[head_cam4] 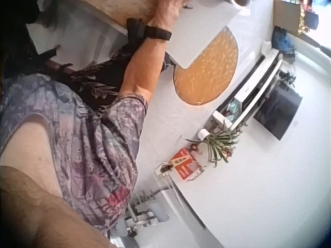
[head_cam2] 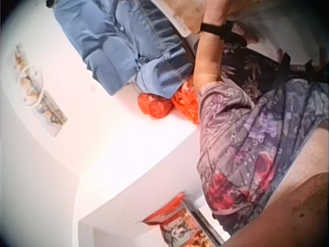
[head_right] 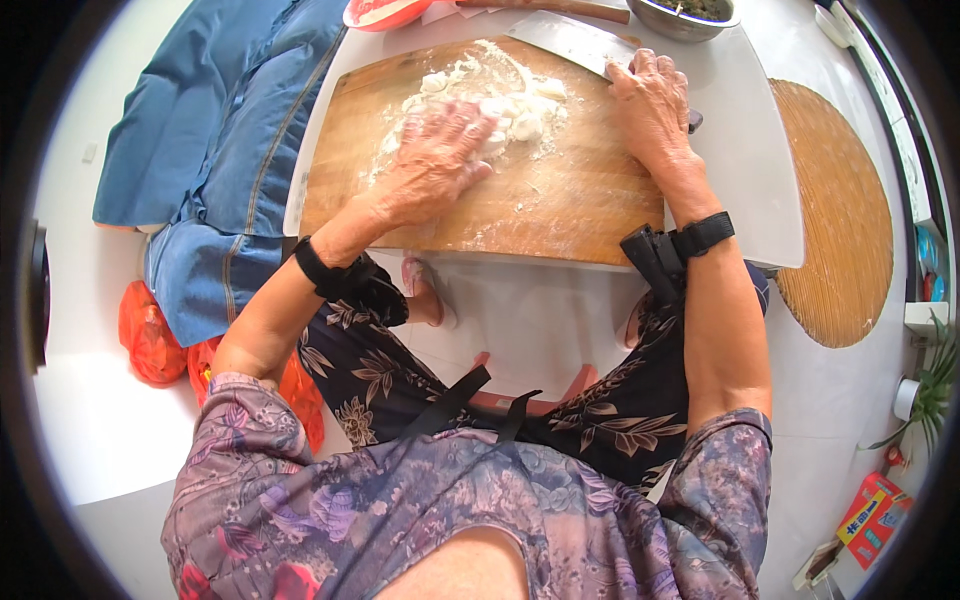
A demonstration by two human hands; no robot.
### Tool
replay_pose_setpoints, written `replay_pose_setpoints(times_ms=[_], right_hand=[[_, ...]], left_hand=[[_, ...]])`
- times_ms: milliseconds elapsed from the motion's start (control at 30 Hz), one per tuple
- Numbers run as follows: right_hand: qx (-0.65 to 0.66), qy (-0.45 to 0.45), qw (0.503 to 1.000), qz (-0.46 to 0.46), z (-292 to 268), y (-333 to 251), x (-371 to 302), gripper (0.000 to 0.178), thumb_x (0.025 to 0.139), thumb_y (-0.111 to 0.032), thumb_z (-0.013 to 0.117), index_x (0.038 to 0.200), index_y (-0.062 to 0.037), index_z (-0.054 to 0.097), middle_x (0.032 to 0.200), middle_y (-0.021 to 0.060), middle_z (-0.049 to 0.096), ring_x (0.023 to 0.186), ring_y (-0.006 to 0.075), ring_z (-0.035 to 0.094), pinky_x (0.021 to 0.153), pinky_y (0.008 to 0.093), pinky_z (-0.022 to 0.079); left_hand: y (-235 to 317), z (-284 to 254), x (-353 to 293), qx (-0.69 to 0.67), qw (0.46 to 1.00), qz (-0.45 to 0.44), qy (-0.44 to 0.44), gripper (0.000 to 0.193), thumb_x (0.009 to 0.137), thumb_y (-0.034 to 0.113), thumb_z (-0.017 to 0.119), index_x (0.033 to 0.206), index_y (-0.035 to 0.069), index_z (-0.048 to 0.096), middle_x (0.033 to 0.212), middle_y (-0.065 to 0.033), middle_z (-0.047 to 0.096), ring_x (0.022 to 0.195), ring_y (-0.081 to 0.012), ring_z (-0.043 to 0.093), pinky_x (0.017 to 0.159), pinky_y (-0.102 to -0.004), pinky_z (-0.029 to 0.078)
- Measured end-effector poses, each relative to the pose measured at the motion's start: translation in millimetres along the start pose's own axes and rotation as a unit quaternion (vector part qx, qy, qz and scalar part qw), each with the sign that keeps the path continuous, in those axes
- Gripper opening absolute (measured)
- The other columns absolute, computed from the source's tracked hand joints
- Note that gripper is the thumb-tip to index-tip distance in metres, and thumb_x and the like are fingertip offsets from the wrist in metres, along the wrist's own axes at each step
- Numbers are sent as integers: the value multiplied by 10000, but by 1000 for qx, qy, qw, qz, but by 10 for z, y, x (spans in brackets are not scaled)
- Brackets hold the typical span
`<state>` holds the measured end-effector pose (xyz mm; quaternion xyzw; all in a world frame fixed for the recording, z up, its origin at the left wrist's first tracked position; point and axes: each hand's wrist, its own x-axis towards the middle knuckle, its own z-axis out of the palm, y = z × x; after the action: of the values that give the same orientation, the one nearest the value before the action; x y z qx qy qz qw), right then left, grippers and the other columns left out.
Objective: Chop dough into small pieces and flatten them by hand.
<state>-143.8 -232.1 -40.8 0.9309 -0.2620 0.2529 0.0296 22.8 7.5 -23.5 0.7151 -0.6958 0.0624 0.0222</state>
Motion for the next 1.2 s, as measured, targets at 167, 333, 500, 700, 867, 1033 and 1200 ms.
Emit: replay_pose_setpoints(times_ms=[167, 333, 500, 700, 867, 1033, 1200], right_hand=[[-11, 62, 998, -11, 21, -34, -18, 372, 834, -161, 649, 1202, -106, 633, 1110, 95, 563, 1079, 270, 505, 913, 420, 394], [9, 103, 994, -26, -41, -117, -110, 388, 830, -162, 657, 1205, -77, 613, 1133, 110, 561, 1097, 287, 495, 924, 431, 391], [113, 64, 991, -22, -222, -402, -228, 371, 815, -130, 673, 1164, -16, 613, 1169, 138, 563, 1113, 321, 495, 952, 429, 399], [140, 50, 989, -28, -356, -660, -405, 373, 799, -104, 684, 1145, 12, 608, 1124, 162, 568, 1072, 336, 503, 942, 421, 406], [146, 24, 989, -7, -482, -784, -603, 351, 805, -84, 671, 1139, 6, 609, 1113, 163, 565, 1060, 339, 500, 940, 420, 403], [162, 13, 987, 15, -410, -827, -681, 328, 817, -78, 650, 1132, 4, 614, 1115, 167, 566, 1062, 338, 501, 944, 421, 400], [136, 17, 990, 13, -307, -718, -611, 279, 833, -108, 624, 1086, 8, 640, 1109, 162, 576, 1071, 334, 504, 957, 417, 397]], left_hand=[[-134, 123, -222, -41, 985, -167, 12, 556, 969, 376, 490, 1425, 72, 390, 1496, -227, 308, 1406, -434, 212, 1144, -541, 153], [287, 139, -166, -49, 993, -79, 67, 646, 975, 439, 448, 1460, 35, 313, 1500, -300, 226, 1402, -470, 173, 1142, -562, 154], [88, 147, -219, -61, 992, -89, 62, 630, 969, 421, 464, 1466, 62, 318, 1516, -246, 247, 1406, -444, 184, 1137, -569, 156], [44, 227, -263, -57, 974, -188, 111, 605, 970, 376, 497, 1450, 39, 349, 1488, -248, 310, 1367, -419, 299, 1120, -501, 229], [188, 142, -316, -92, 985, -118, 85, 600, 992, 376, 446, 1466, 31, 317, 1513, -223, 284, 1401, -384, 269, 1144, -492, 206], [-234, 240, -435, -68, 971, -184, 139, 591, 965, 337, 516, 1424, -3, 364, 1447, -245, 375, 1344, -389, 345, 1110, -464, 256], [-211, 193, -471, -85, 952, -223, 190, 513, 927, 276, 586, 1316, -42, 482, 1318, -245, 511, 1239, -380, 457, 1053, -435, 335]])
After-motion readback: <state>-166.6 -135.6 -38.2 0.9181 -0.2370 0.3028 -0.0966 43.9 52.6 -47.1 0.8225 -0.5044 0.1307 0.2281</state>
